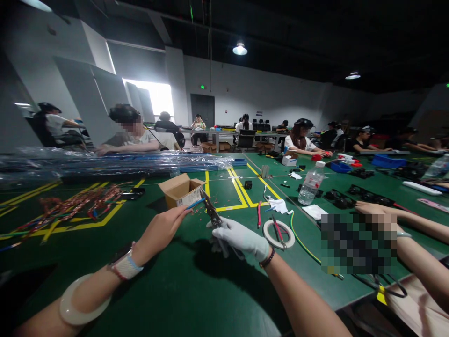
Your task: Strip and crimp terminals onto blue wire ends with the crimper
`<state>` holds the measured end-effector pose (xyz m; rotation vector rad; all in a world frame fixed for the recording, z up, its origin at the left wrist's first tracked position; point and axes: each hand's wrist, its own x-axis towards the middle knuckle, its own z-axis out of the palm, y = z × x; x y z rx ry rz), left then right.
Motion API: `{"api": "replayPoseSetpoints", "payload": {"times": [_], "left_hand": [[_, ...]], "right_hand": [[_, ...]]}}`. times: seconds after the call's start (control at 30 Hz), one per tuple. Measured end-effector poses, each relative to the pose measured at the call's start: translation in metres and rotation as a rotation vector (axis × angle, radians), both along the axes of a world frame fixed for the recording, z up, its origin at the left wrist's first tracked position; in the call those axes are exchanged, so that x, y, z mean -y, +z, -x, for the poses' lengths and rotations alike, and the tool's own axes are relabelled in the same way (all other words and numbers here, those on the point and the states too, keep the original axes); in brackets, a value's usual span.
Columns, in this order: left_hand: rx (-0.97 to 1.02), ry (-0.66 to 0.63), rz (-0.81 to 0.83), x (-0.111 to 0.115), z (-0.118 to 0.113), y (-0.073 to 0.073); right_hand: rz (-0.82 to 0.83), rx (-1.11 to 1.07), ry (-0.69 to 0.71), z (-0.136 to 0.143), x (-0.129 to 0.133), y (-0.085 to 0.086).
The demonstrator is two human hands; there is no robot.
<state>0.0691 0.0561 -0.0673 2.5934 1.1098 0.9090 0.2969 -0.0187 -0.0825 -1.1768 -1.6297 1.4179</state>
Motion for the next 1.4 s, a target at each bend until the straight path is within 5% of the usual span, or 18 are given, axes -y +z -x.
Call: {"api": "replayPoseSetpoints", "payload": {"times": [0.17, 0.33, 0.53, 0.77, 0.9, 1.13, 1.4], "left_hand": [[0.049, -0.068, 0.129, 0.010, -0.004, 0.011], [0.070, -0.114, 0.178, 0.014, -0.006, 0.016], [-0.051, 0.037, 0.104, 0.015, -0.005, 0.016], [-0.155, 0.089, 0.018, 0.017, -0.005, 0.016], [-0.109, 0.077, -0.026, 0.020, -0.004, 0.021], [0.171, -0.053, 0.371, 0.020, -0.008, 0.020], [0.299, -0.122, 0.737, 0.024, -0.018, 0.015]], "right_hand": [[-0.368, 0.453, -0.254, 0.002, -0.002, 0.001], [-0.497, 0.619, -0.457, 0.010, -0.003, -0.005], [-0.519, 0.725, -0.479, 0.019, -0.001, -0.003], [-0.303, 0.546, -0.386, 0.024, 0.005, 0.008], [-0.314, 0.470, -0.389, 0.022, 0.007, 0.003], [-0.365, 0.399, -0.481, 0.017, -0.002, -0.020], [-0.424, 0.607, -0.586, 0.022, 0.000, -0.012]]}}
